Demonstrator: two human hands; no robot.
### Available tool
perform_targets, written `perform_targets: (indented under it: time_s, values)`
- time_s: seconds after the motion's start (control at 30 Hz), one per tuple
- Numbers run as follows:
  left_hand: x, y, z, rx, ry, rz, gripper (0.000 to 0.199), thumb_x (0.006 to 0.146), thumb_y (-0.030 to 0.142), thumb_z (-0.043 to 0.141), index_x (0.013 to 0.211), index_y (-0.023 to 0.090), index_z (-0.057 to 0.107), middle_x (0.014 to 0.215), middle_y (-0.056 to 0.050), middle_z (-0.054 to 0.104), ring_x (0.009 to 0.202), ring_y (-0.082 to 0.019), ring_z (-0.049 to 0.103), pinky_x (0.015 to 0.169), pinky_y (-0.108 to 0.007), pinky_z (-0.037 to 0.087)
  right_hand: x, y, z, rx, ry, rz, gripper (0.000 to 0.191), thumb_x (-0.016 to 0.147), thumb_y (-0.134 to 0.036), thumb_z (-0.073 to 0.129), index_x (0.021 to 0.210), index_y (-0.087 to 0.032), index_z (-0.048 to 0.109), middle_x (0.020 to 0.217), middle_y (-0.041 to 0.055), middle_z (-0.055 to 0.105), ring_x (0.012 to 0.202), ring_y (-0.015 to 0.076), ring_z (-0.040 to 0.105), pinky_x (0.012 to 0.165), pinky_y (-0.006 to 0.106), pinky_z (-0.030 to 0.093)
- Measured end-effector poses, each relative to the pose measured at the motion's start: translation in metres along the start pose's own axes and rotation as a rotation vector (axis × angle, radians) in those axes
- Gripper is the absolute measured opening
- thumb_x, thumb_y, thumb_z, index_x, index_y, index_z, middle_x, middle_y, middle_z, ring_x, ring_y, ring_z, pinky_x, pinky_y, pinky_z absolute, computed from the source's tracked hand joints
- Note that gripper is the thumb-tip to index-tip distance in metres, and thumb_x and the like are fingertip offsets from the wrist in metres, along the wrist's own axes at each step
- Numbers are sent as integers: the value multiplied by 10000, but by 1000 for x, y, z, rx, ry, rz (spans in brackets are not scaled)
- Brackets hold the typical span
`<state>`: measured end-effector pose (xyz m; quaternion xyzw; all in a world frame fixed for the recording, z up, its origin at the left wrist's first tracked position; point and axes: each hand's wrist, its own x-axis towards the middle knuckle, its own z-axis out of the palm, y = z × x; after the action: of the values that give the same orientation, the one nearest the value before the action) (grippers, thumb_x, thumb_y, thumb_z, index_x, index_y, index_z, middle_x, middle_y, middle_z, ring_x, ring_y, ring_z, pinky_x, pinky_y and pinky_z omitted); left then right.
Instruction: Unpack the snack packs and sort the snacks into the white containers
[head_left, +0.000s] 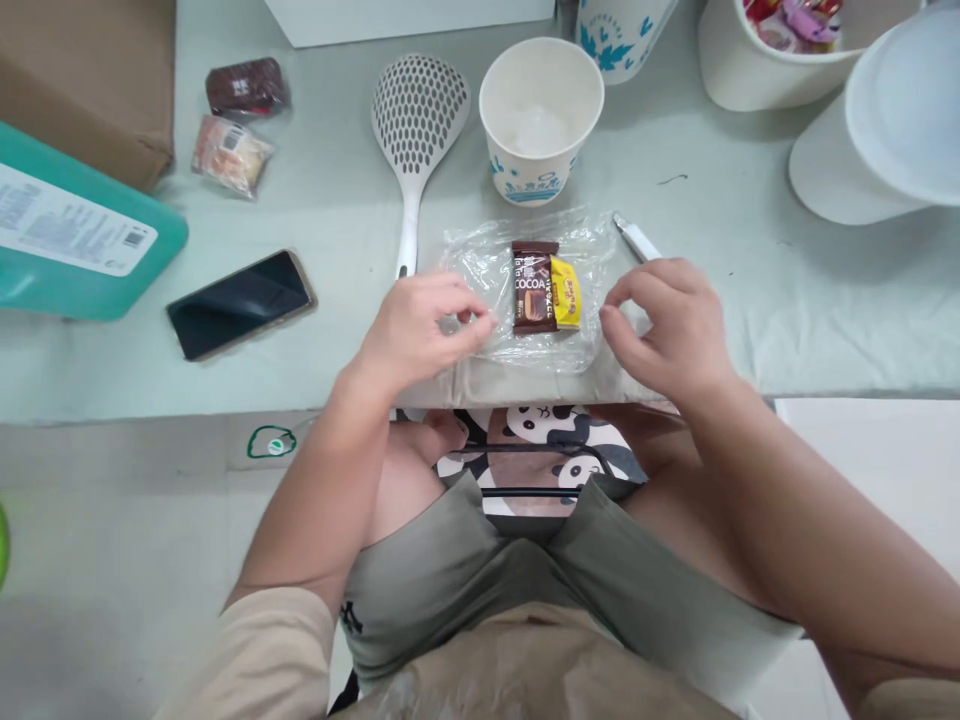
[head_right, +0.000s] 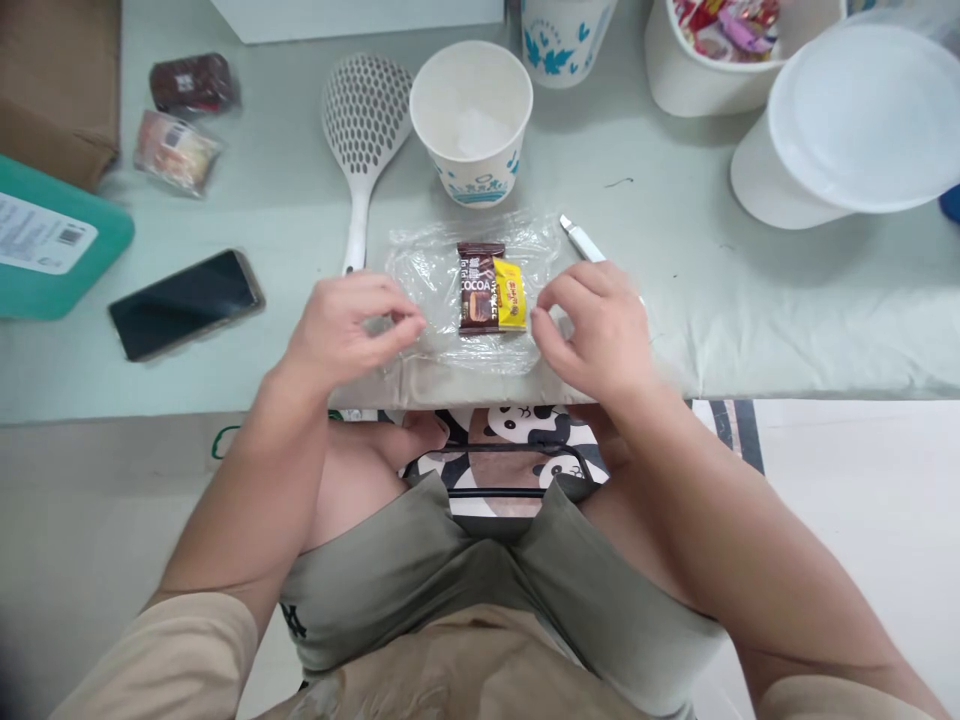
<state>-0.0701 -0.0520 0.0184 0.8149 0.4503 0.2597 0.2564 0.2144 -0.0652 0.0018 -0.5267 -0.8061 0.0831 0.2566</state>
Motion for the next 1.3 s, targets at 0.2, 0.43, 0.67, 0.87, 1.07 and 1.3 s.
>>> perform_targets:
  time_s: [0.2,0.43,0.67,0.87,1.07,1.3]
  values:
    - [16,-5,22,1,109,-49,178,890,188,594,962,207,755,989,-43,750,892,-190,688,807,-337,548,21,-43,34,-61,10,149,276,931,-383,547,1123,-204,631,1168,156,628,1082,334,588,924,505,479]
    - [23,-6,28,136,-82,-114,276,872,135,592,1108,163,731,1161,-98,733,1071,-256,689,922,-378,552,33,-58,47,-132,-163,287,442,881,-359,581,1278,-166,569,1319,215,557,1189,405,547,982,573,465]
    - [27,-5,26,179,-166,-158,262,849,118,593,1071,165,724,1112,-103,735,1087,-291,682,916,-403,540,34,-61,40,-148,-220,324,518,867,-401,600,1337,-183,573,1325,216,582,1187,421,553,919,562,515]
    - [27,-3,26,176,-168,-181,212,864,130,582,1024,173,715,1096,-97,722,1091,-284,672,903,-393,529,40,-54,42,-59,-189,332,570,796,-312,611,1347,-175,562,1223,195,657,1154,411,589,968,595,500]
    - [27,-4,25,175,-183,-187,207,852,125,582,1009,173,709,1082,-93,713,1069,-278,660,889,-398,524,43,-34,33,94,-143,360,618,833,-233,493,1450,-202,498,1251,169,705,1106,370,662,940,569,532]
    - [26,-6,26,153,-151,-174,209,838,115,586,988,192,709,1063,-87,717,1058,-275,666,885,-397,531,34,-13,39,192,-43,295,710,846,-277,588,1533,-255,407,1137,120,737,990,342,706,867,533,571]
